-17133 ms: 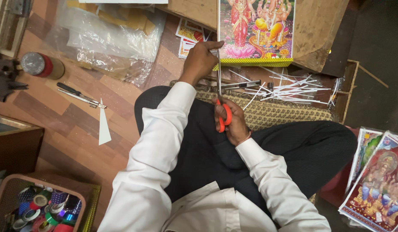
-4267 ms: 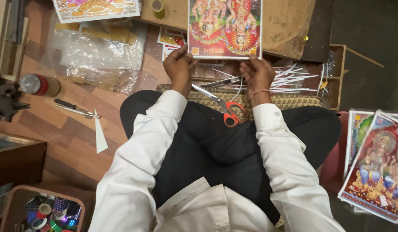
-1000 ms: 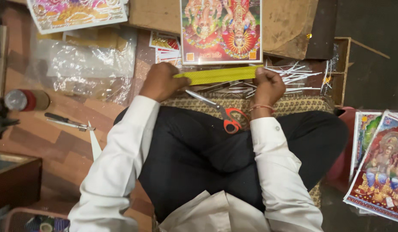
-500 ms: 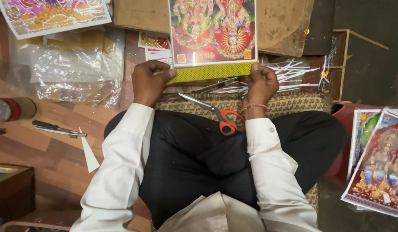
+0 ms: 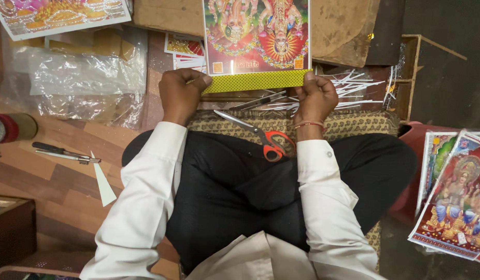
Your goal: The person trims the edges of a printed image using scissors, then applies a yellow decorative border strip along the edges of the print. The person handles the print, scissors, and border strip throughout the process.
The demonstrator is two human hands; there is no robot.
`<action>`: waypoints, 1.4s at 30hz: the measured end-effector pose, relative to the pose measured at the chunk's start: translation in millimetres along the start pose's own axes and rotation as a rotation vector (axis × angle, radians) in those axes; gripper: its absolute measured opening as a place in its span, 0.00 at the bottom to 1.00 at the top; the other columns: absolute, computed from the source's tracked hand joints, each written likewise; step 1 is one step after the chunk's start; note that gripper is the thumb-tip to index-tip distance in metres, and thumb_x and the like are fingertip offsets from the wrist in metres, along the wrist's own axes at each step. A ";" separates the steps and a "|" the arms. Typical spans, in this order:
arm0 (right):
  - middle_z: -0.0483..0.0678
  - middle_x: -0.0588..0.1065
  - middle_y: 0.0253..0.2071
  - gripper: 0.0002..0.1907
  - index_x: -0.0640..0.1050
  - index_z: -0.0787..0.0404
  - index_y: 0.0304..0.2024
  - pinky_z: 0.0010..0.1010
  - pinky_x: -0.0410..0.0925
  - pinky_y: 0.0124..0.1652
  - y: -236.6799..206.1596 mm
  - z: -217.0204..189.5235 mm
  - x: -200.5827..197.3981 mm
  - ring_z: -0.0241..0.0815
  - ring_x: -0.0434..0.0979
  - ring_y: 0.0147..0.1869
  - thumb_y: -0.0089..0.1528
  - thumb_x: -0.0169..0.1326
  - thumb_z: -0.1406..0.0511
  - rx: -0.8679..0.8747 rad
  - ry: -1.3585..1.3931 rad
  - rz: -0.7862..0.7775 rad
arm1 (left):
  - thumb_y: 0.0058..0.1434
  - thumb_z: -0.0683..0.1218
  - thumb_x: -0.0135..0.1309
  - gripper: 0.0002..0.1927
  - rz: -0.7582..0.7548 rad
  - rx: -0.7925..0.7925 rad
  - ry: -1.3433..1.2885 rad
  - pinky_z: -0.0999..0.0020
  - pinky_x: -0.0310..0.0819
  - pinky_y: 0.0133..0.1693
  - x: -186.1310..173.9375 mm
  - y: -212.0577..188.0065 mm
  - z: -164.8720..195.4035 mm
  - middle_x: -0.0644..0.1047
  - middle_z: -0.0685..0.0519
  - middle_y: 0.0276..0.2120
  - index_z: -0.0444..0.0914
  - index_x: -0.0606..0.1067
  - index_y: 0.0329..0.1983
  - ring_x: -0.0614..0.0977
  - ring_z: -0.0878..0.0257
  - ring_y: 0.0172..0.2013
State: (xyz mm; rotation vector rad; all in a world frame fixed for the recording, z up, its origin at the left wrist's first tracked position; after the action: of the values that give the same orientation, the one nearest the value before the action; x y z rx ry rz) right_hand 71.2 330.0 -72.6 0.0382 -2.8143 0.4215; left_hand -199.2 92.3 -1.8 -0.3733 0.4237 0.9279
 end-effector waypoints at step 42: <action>0.49 0.80 0.31 0.04 0.79 0.65 0.34 0.22 0.71 0.22 -13.3 -20.4 17.5 0.35 0.78 0.25 0.60 0.63 0.73 -0.069 -0.133 0.031 | 0.49 0.48 0.69 0.11 0.082 -0.074 0.028 0.60 0.78 0.36 -1.2 3.7 2.8 0.82 0.42 0.26 0.36 0.85 0.29 0.86 0.52 0.29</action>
State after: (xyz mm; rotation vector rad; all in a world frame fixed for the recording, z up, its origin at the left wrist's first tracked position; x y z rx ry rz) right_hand 61.2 323.5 -45.1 0.0077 -2.9620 0.3402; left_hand -202.4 94.8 0.8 -0.4392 0.4335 1.0210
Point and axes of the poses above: each hand's wrist, its own y-axis towards the middle knuckle, its own x-axis out of the palm, z = x × y, the point moved 7 cm from there along y, towards the middle knuckle
